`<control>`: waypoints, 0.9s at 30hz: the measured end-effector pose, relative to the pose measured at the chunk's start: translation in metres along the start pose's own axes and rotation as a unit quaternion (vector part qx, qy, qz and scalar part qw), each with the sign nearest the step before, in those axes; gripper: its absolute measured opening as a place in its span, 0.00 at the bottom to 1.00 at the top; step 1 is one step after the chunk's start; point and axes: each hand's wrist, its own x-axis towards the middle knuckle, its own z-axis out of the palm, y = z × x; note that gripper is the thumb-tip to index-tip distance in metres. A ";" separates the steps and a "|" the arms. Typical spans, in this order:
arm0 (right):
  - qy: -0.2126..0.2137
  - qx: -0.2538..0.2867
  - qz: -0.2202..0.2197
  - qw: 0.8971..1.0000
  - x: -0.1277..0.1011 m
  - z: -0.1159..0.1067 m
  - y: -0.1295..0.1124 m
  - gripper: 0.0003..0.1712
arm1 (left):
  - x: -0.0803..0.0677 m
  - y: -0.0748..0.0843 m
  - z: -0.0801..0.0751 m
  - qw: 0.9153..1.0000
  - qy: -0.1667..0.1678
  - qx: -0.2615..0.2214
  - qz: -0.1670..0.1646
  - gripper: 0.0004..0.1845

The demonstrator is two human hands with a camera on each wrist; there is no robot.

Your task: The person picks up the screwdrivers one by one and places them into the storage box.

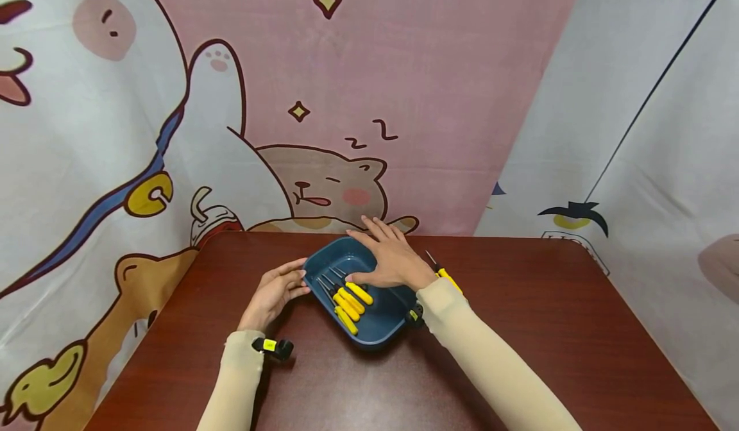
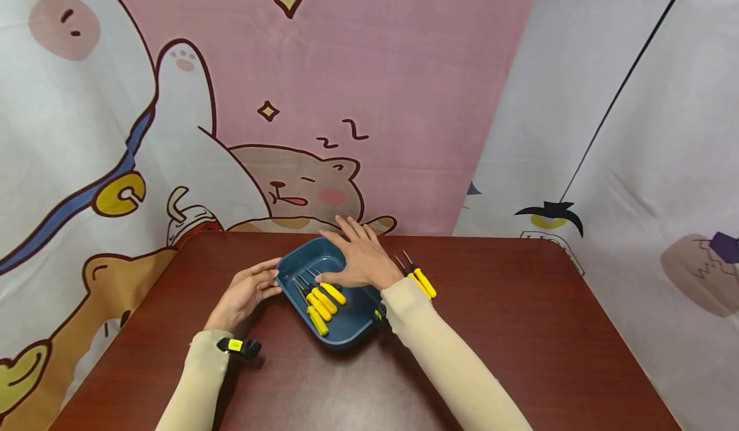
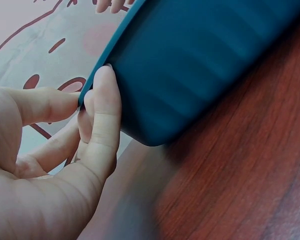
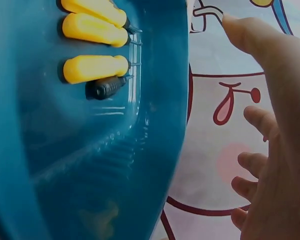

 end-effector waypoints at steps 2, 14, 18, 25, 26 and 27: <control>0.007 0.001 0.004 1.000 -0.002 0.000 0.003 0.57 | 0.000 0.000 0.000 1.000 0.000 -0.001 -0.001 0.25; 0.053 0.015 0.029 0.998 -0.013 -0.002 0.025 0.56 | 0.000 -0.001 0.000 1.000 0.002 -0.001 -0.001 0.24; 0.053 0.026 0.045 0.997 -0.016 -0.003 0.031 0.57 | -0.001 0.000 0.000 1.000 0.004 0.001 0.000 0.24; 0.049 0.043 0.078 0.995 -0.022 -0.005 0.043 0.56 | -0.002 0.000 0.001 1.000 0.005 0.003 0.000 0.25; 0.047 0.045 0.083 0.994 -0.023 -0.004 0.044 0.56 | -0.002 0.000 0.001 1.000 0.004 0.004 0.000 0.25; 0.046 0.051 0.087 0.994 -0.024 -0.004 0.046 0.57 | -0.002 0.000 0.001 1.000 0.003 0.005 0.001 0.25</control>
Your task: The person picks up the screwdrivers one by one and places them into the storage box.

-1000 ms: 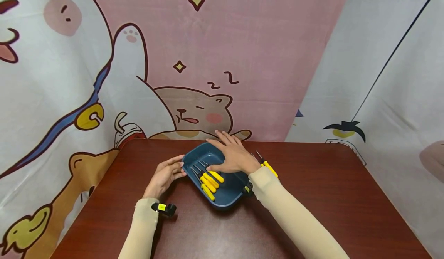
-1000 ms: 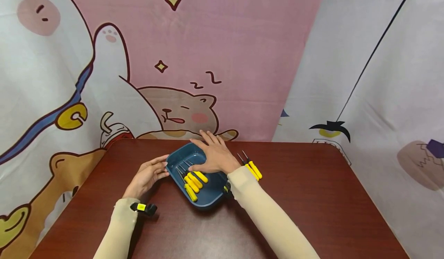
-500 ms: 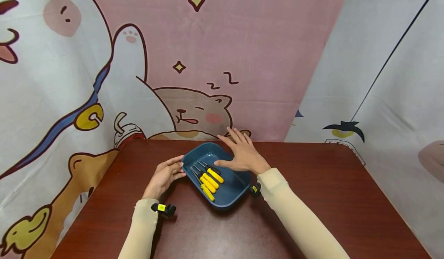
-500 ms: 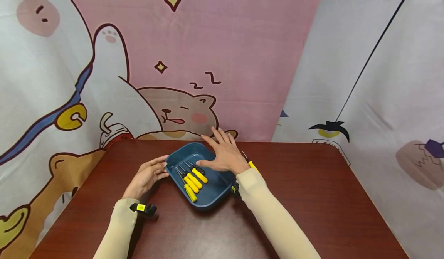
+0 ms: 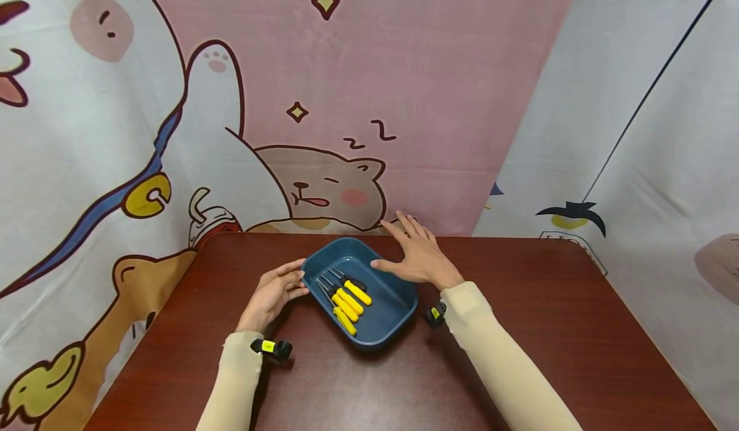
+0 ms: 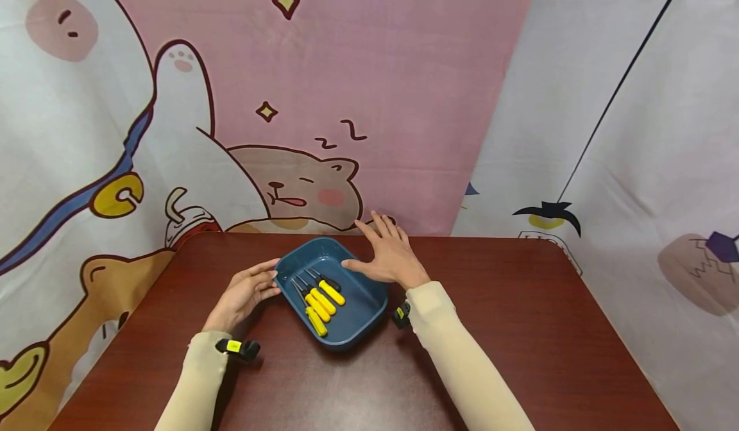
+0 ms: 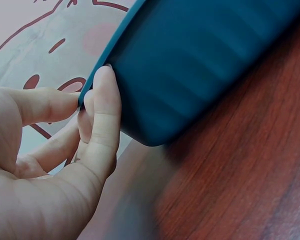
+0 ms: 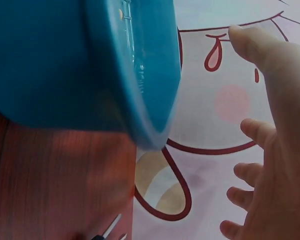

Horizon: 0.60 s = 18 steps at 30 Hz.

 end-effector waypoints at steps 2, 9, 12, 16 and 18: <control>-0.002 0.008 0.010 1.000 -0.001 0.000 0.004 0.57 | 0.000 0.000 0.000 1.000 0.000 0.000 0.000 0.25; -0.001 0.023 0.042 0.999 -0.004 -0.001 0.017 0.58 | 0.001 0.000 0.001 1.000 0.003 -0.002 0.001 0.24; -0.002 0.026 0.057 0.998 -0.006 -0.002 0.023 0.59 | 0.001 0.000 0.001 1.000 0.003 -0.002 0.001 0.24; -0.002 0.029 0.070 0.997 -0.008 -0.001 0.032 0.60 | 0.001 0.000 0.001 1.000 0.002 -0.002 0.000 0.24; -0.002 0.034 0.073 0.997 -0.010 -0.002 0.035 0.60 | 0.000 0.000 0.000 1.000 0.000 -0.002 0.002 0.24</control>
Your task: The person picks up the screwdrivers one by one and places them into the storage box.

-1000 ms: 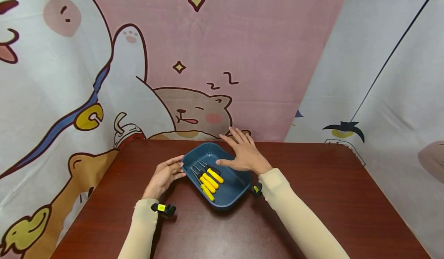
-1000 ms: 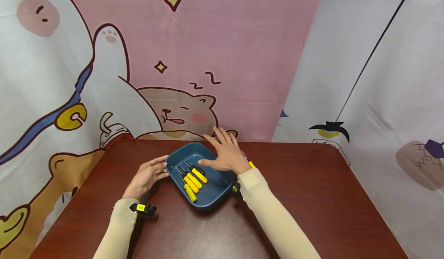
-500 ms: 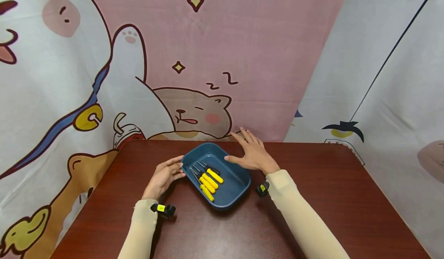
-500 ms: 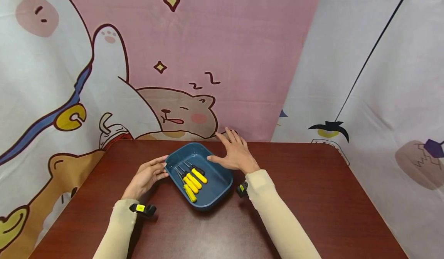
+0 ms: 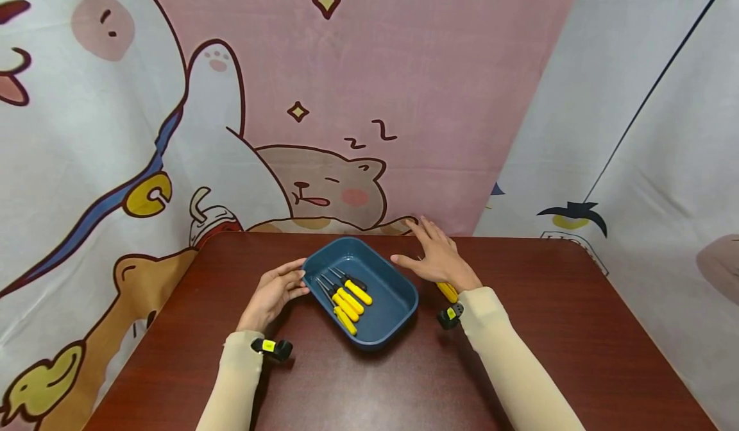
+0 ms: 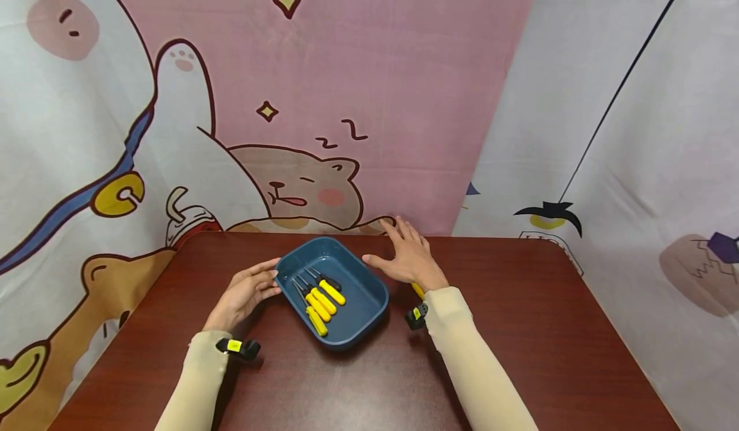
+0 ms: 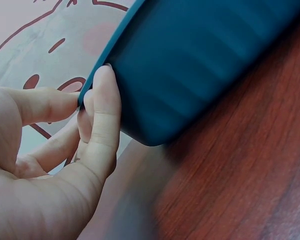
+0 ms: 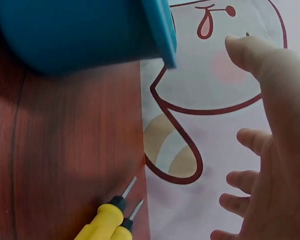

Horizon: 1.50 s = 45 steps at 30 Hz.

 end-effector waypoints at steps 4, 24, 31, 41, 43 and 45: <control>-0.002 0.005 0.003 1.000 -0.003 -0.001 0.008 0.60 | 0.000 0.000 -0.001 1.000 -0.001 -0.002 0.001 0.25; -0.008 0.020 0.017 1.000 -0.016 -0.002 0.046 0.57 | 0.001 0.000 -0.002 1.000 0.006 -0.004 -0.006 0.25; -0.009 0.021 0.000 1.000 -0.019 -0.003 0.055 0.51 | 0.001 0.000 -0.001 1.000 0.006 -0.004 -0.002 0.25; -0.014 0.017 0.007 1.000 -0.025 -0.002 0.060 0.39 | 0.001 0.001 0.000 1.000 0.006 -0.005 -0.006 0.24; -0.014 0.016 0.006 1.000 -0.026 0.000 0.062 0.36 | 0.001 0.000 0.000 1.000 0.004 -0.003 -0.004 0.25; -0.013 0.015 0.003 1.000 -0.026 0.001 0.064 0.34 | 0.001 0.000 -0.001 1.000 0.002 -0.002 -0.002 0.25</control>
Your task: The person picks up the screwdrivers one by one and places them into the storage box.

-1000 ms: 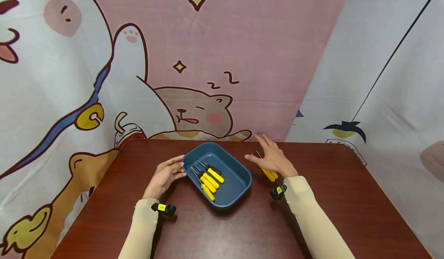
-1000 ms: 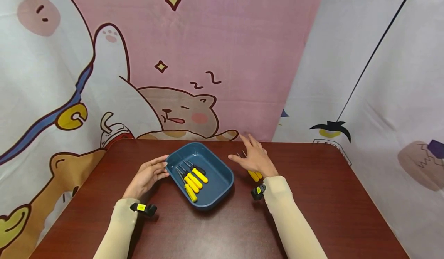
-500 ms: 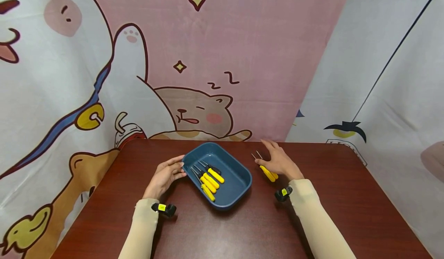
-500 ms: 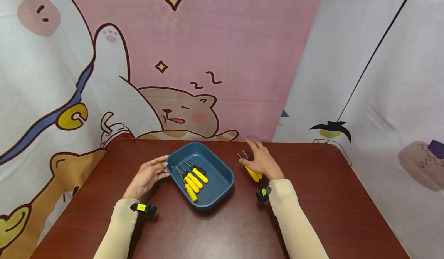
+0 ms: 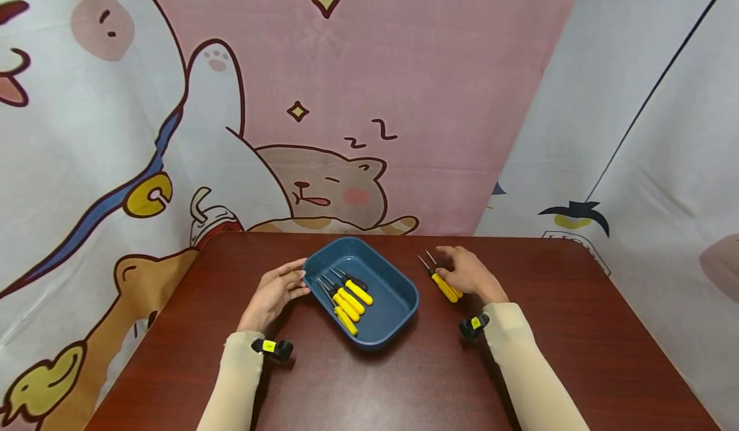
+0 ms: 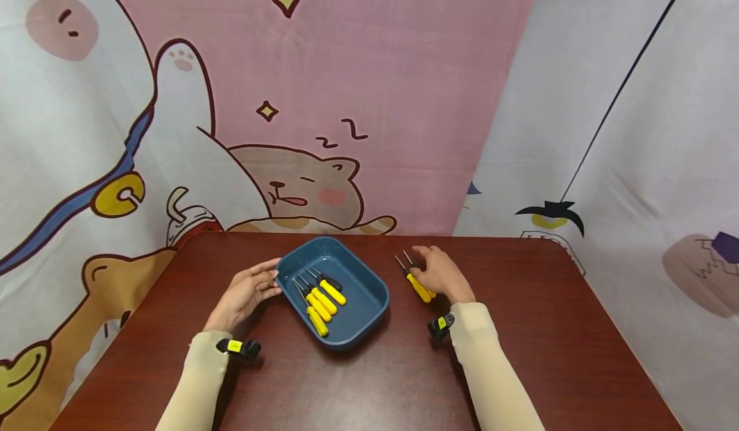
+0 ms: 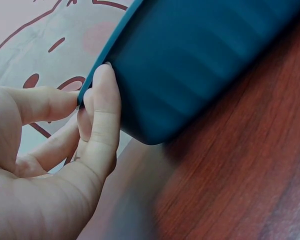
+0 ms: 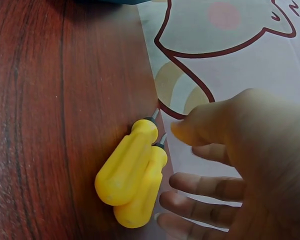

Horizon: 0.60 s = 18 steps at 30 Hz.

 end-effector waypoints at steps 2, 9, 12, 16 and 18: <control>0.000 -0.001 -0.001 1.000 0.001 0.002 0.001 0.31 | 0.000 -0.001 -0.001 1.000 -0.003 0.002 0.001 0.25; 0.000 0.006 0.004 1.000 0.003 0.004 0.002 0.25 | 0.001 -0.001 -0.001 1.000 -0.007 0.002 0.002 0.25; -0.002 0.007 0.010 1.000 0.003 0.005 0.002 0.22 | 0.001 -0.001 0.000 1.000 -0.006 0.001 0.003 0.25; -0.007 -0.001 0.021 1.000 0.004 0.006 0.002 0.21 | 0.000 0.000 0.000 1.000 -0.006 0.002 0.002 0.25; -0.010 -0.001 0.026 1.000 0.004 0.006 0.002 0.21 | 0.000 0.000 0.000 1.000 -0.004 0.001 0.001 0.25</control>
